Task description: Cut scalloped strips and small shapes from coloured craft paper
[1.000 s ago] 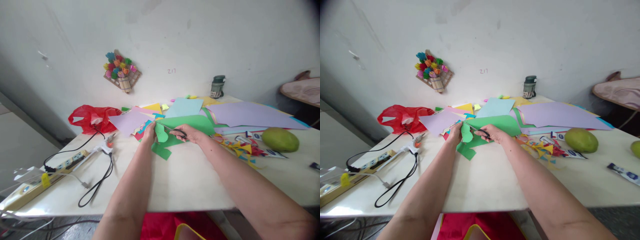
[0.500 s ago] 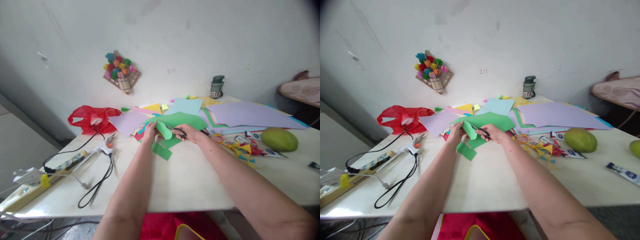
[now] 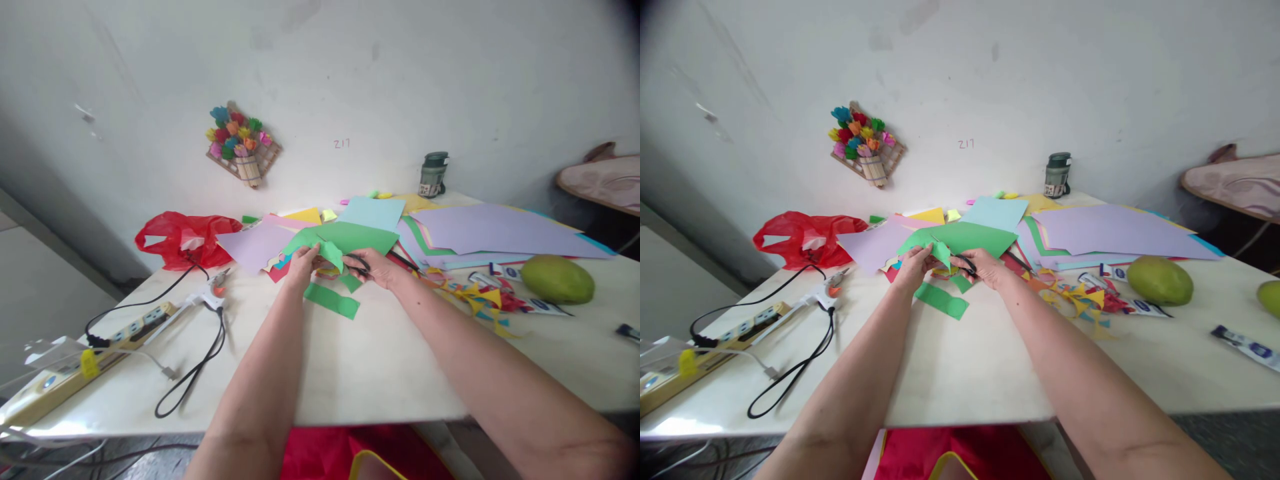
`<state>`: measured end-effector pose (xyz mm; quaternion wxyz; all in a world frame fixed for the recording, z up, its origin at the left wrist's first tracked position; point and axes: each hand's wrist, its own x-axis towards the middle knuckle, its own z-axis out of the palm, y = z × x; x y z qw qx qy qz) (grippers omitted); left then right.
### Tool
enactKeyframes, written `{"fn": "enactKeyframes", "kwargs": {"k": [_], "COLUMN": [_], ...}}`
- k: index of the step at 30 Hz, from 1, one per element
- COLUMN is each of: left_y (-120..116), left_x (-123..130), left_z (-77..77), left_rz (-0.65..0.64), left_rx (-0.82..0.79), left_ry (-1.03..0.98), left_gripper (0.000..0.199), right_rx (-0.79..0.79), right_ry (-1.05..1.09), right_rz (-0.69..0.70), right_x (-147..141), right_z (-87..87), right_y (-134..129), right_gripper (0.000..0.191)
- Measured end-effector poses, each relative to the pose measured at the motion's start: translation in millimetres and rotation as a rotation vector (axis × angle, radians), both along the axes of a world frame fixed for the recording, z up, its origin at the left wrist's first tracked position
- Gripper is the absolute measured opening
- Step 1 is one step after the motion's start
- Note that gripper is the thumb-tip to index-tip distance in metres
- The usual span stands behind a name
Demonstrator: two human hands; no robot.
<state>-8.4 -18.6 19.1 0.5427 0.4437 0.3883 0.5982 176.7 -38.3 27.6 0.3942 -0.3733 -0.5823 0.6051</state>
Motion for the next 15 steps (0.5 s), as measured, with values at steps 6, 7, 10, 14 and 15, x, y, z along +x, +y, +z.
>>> {"fn": "enactKeyframes", "kwargs": {"k": [6,7,10,14,15], "left_y": [-0.2,-0.3,-0.9,-1.9,-2.1], "left_x": [0.9,1.2,2.2,3.2,3.4], "left_z": [1.7,1.9,2.4,3.0,3.2], "left_rz": [0.002,0.004,-0.004,0.006,0.01], "left_rx": [0.011,0.013,0.023,0.016,0.014], "left_ry": [0.03,0.035,0.04,0.039,0.04], "left_gripper": [0.034,0.034,0.032,0.03,0.03], "right_rx": [0.011,0.011,0.018,0.032,0.031], "right_ry": [0.027,0.031,0.044,0.047,0.043], "right_rz": [-0.029,-0.034,-0.04,-0.047,-0.052], "right_x": [-5.2,-5.8,-6.8,-7.7,-8.1], "right_z": [0.4,0.1,-1.5,-3.2,-2.9], "right_y": [-0.9,-0.7,0.3,1.3,1.0], "right_gripper": [0.038,0.037,0.035,0.031,0.03]}}
